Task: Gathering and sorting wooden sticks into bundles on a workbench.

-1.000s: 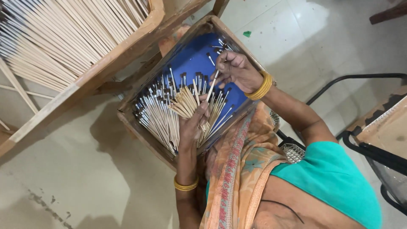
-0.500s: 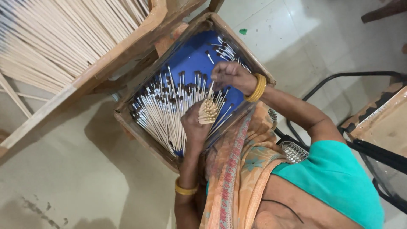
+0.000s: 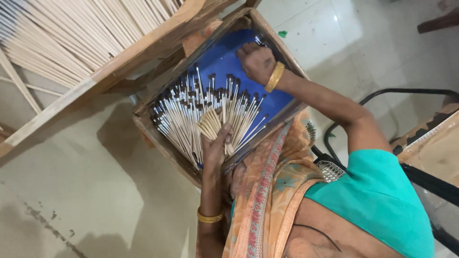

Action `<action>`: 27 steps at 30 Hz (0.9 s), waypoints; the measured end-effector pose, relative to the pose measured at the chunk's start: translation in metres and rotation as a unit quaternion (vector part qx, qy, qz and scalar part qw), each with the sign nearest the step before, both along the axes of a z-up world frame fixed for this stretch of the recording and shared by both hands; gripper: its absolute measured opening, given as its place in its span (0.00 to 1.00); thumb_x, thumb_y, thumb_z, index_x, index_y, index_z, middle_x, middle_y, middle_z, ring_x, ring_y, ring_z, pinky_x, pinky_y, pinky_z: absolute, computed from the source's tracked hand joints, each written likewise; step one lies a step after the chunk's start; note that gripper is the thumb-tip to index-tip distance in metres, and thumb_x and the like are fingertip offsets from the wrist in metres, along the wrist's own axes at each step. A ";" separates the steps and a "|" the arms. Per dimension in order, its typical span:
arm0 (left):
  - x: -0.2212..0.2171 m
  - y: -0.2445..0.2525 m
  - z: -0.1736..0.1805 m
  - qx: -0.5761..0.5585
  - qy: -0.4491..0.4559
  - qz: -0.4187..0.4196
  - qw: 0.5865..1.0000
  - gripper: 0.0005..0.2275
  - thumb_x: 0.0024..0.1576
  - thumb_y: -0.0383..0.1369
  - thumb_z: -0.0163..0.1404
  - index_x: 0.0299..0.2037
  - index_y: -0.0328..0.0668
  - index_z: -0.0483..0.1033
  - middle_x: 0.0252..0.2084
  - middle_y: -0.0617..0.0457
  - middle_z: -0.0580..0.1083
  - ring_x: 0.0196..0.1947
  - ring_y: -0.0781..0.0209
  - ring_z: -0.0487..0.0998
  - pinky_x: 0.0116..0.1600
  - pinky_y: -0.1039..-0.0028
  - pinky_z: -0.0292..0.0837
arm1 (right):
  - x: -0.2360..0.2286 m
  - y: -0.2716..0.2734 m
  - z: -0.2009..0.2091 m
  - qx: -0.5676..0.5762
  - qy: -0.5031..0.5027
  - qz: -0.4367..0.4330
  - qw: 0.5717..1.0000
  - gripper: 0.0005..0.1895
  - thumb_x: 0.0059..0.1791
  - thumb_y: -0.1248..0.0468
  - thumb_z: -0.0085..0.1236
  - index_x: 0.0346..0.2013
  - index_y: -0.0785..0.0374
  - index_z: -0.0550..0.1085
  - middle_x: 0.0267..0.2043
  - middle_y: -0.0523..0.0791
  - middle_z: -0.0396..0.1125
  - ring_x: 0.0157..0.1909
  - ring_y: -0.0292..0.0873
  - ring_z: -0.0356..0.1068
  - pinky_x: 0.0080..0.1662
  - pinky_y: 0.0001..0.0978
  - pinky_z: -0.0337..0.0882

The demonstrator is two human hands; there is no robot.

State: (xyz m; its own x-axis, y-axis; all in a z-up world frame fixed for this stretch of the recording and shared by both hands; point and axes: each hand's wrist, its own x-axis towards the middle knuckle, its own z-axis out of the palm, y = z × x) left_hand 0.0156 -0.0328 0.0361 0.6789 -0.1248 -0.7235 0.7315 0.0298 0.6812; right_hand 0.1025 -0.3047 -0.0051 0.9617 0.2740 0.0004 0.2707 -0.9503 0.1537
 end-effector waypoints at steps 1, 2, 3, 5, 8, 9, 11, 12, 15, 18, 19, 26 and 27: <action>0.004 -0.003 -0.001 -0.112 -0.058 -0.014 0.992 0.18 0.57 0.29 0.57 0.56 0.36 0.69 0.30 0.49 0.78 0.23 0.69 0.76 0.25 0.80 0.73 | -0.004 0.000 0.016 0.126 -0.026 -0.001 0.992 0.10 0.44 0.69 0.58 0.39 0.66 0.76 0.36 0.51 0.72 0.39 0.48 0.73 0.35 0.39 0.77; 0.009 -0.008 -0.002 -0.222 -0.117 -0.026 0.968 0.19 0.58 0.29 0.57 0.59 0.34 0.70 0.27 0.49 0.77 0.20 0.70 0.74 0.22 0.82 0.68 | -0.007 -0.001 0.032 0.250 -0.051 -0.001 0.967 0.08 0.45 0.68 0.59 0.39 0.64 0.76 0.36 0.50 0.72 0.40 0.49 0.74 0.38 0.41 0.77; 0.007 -0.008 -0.009 -0.223 -0.114 -0.028 0.968 0.19 0.58 0.29 0.57 0.59 0.34 0.70 0.27 0.49 0.77 0.20 0.70 0.74 0.22 0.82 0.68 | -0.014 0.001 0.030 0.249 -0.049 -0.003 0.967 0.08 0.45 0.68 0.59 0.39 0.64 0.76 0.36 0.50 0.72 0.40 0.49 0.74 0.38 0.41 0.77; 0.004 -0.010 -0.023 -0.316 -0.072 -0.006 0.946 0.16 0.61 0.27 0.56 0.57 0.26 0.72 0.28 0.48 0.76 0.20 0.69 0.71 0.21 0.81 0.65 | -0.029 0.003 0.026 0.700 0.170 -0.088 0.688 0.06 0.57 0.66 0.52 0.45 0.65 0.73 0.38 0.49 0.74 0.38 0.42 0.78 0.37 0.32 0.78; 0.005 -0.013 -0.019 -0.354 -0.034 0.009 0.934 0.14 0.62 0.28 0.55 0.55 0.27 0.73 0.24 0.51 0.74 0.16 0.72 0.67 0.19 0.83 0.60 | -0.043 0.012 0.062 0.851 0.240 -0.150 0.443 0.06 0.59 0.64 0.49 0.48 0.64 0.69 0.39 0.48 0.73 0.39 0.41 0.79 0.37 0.29 0.80; 0.004 -0.012 -0.018 -0.353 -0.033 0.010 0.935 0.14 0.62 0.28 0.55 0.55 0.27 0.73 0.24 0.51 0.74 0.16 0.72 0.67 0.19 0.83 0.60 | -0.045 0.013 0.065 0.851 0.241 -0.150 0.442 0.06 0.59 0.64 0.49 0.48 0.64 0.69 0.39 0.48 0.73 0.39 0.41 0.79 0.37 0.29 0.80; 0.003 -0.012 -0.015 -0.373 -0.036 0.006 0.927 0.14 0.62 0.28 0.54 0.56 0.28 0.74 0.25 0.51 0.73 0.16 0.70 0.66 0.20 0.81 0.60 | -0.048 0.014 0.071 0.875 0.263 -0.169 0.370 0.07 0.59 0.63 0.48 0.50 0.63 0.67 0.43 0.50 0.75 0.42 0.42 0.80 0.39 0.29 0.81; 0.002 -0.012 -0.017 -0.373 -0.036 0.007 0.927 0.14 0.62 0.28 0.54 0.56 0.28 0.74 0.25 0.51 0.73 0.16 0.70 0.66 0.20 0.81 0.60 | -0.048 0.014 0.070 0.875 0.263 -0.168 0.370 0.07 0.59 0.63 0.48 0.50 0.63 0.67 0.43 0.50 0.75 0.42 0.42 0.80 0.39 0.29 0.81; -0.001 -0.011 -0.023 -0.380 -0.018 0.021 0.925 0.14 0.62 0.27 0.55 0.56 0.28 0.73 0.24 0.52 0.72 0.17 0.71 0.66 0.21 0.81 0.60 | -0.052 0.013 0.068 0.874 0.258 -0.143 0.386 0.07 0.59 0.64 0.49 0.49 0.63 0.67 0.45 0.52 0.75 0.43 0.42 0.80 0.40 0.29 0.82; -0.002 -0.013 -0.027 -0.354 -0.011 0.022 0.935 0.14 0.62 0.27 0.55 0.56 0.28 0.74 0.24 0.55 0.71 0.19 0.71 0.67 0.22 0.81 0.61 | -0.057 0.016 0.068 0.854 0.215 -0.151 0.449 0.05 0.60 0.66 0.49 0.49 0.64 0.67 0.43 0.53 0.76 0.40 0.41 0.79 0.38 0.29 0.82; -0.001 -0.014 -0.025 -0.348 -0.042 0.013 0.936 0.13 0.62 0.28 0.55 0.55 0.28 0.75 0.25 0.55 0.71 0.19 0.71 0.67 0.22 0.81 0.61 | -0.057 0.017 0.070 0.854 0.204 -0.141 0.457 0.04 0.60 0.66 0.49 0.48 0.64 0.67 0.43 0.52 0.76 0.41 0.40 0.79 0.38 0.28 0.81; 0.001 -0.020 -0.014 -0.105 -0.198 -0.070 0.972 0.10 0.61 0.25 0.56 0.51 0.31 0.78 0.33 0.53 0.78 0.24 0.75 0.72 0.26 0.84 0.67 | -0.065 0.015 0.053 0.802 0.159 -0.077 0.570 0.04 0.61 0.68 0.51 0.47 0.67 0.67 0.37 0.49 0.73 0.39 0.37 0.78 0.42 0.27 0.80; 0.000 -0.018 -0.015 -0.107 -0.199 -0.070 0.972 0.10 0.61 0.25 0.56 0.51 0.31 0.78 0.33 0.53 0.78 0.24 0.75 0.72 0.26 0.84 0.67 | -0.063 0.012 0.050 0.801 0.158 -0.077 0.572 0.04 0.61 0.68 0.51 0.47 0.67 0.67 0.37 0.49 0.73 0.39 0.37 0.78 0.42 0.27 0.80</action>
